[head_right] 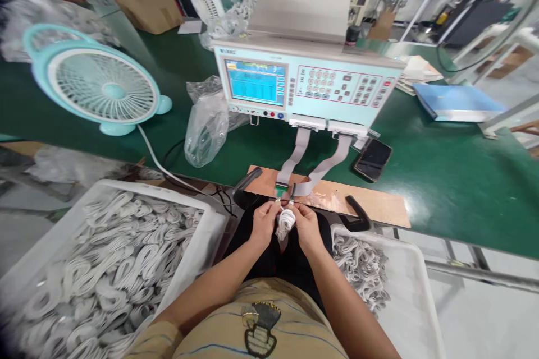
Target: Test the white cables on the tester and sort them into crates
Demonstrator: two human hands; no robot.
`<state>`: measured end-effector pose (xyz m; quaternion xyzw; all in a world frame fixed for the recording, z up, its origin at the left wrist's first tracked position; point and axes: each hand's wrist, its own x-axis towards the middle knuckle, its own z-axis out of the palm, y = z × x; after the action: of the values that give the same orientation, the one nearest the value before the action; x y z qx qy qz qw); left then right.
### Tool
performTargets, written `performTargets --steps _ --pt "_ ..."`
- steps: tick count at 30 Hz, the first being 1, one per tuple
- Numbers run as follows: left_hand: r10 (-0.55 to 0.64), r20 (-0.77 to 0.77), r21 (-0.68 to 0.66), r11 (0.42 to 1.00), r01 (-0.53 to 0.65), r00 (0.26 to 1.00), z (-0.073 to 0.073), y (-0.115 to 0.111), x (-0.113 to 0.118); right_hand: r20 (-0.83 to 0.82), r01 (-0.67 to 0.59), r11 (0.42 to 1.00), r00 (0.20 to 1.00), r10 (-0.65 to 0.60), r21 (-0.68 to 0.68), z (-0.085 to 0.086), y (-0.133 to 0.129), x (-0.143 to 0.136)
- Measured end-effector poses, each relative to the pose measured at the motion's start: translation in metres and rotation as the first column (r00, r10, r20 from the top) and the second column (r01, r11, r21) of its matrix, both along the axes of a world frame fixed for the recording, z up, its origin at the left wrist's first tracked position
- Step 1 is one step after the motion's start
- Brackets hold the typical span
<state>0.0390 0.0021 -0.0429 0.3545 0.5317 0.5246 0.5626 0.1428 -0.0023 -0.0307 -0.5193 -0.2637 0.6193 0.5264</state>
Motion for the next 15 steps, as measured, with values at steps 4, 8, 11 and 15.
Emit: performTargets --steps 4,8,11,15 --pt "-0.021 -0.065 -0.027 0.999 0.019 0.998 0.002 0.0 0.0 0.035 0.023 1.0 0.999 -0.022 -0.008 -0.002 -0.001 0.001" --pt "-0.062 -0.269 0.198 0.973 0.118 0.961 0.026 -0.008 -0.049 0.078 0.076 0.996 0.994 -0.072 -0.055 -0.01 0.005 0.001" --pt "0.113 -0.475 0.283 0.959 0.03 0.873 0.042 -0.021 -0.125 0.097 0.081 0.993 0.993 -0.073 -0.083 -0.013 0.007 0.002" --pt "0.343 -0.718 0.156 0.928 -0.339 0.606 0.032 -0.033 -0.231 0.124 0.072 0.994 0.99 -0.062 -0.08 -0.011 0.006 0.004"
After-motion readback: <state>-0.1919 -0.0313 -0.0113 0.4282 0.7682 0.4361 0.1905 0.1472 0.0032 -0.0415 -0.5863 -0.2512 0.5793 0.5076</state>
